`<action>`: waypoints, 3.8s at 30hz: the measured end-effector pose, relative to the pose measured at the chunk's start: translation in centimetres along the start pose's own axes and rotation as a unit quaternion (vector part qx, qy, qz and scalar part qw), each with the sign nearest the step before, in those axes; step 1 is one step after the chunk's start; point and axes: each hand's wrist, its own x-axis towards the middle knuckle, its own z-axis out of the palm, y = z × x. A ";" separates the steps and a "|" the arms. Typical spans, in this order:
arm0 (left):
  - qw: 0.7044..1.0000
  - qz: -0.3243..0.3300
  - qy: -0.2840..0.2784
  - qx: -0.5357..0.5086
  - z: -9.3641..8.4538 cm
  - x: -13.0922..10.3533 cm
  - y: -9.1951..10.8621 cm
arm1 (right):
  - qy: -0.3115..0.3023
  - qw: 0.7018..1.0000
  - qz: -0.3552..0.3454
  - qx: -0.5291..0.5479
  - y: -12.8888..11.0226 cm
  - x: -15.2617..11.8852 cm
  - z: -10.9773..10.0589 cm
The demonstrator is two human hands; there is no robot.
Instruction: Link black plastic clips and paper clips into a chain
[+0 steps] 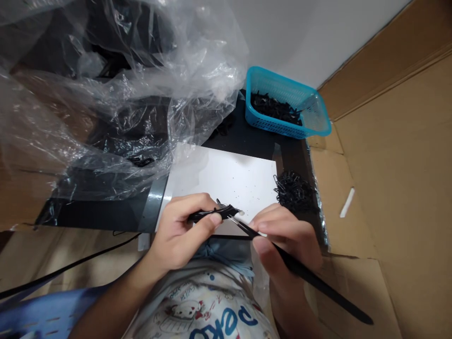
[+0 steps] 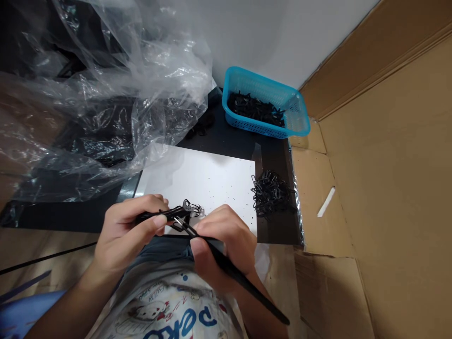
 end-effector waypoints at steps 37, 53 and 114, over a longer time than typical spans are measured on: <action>0.979 -0.070 0.108 -0.156 -2.1 0.5 -2.1 | -0.104 0.962 0.039 -0.248 6.5 -1.7 -0.8; 0.996 -0.047 0.055 -0.052 -1.7 0.7 -1.6 | -0.127 0.957 0.039 -0.258 6.4 -1.8 -3.8; 0.996 -0.032 -0.078 -0.041 -1.4 0.8 2.7 | 0.150 0.975 -0.162 -0.036 1.2 1.0 2.4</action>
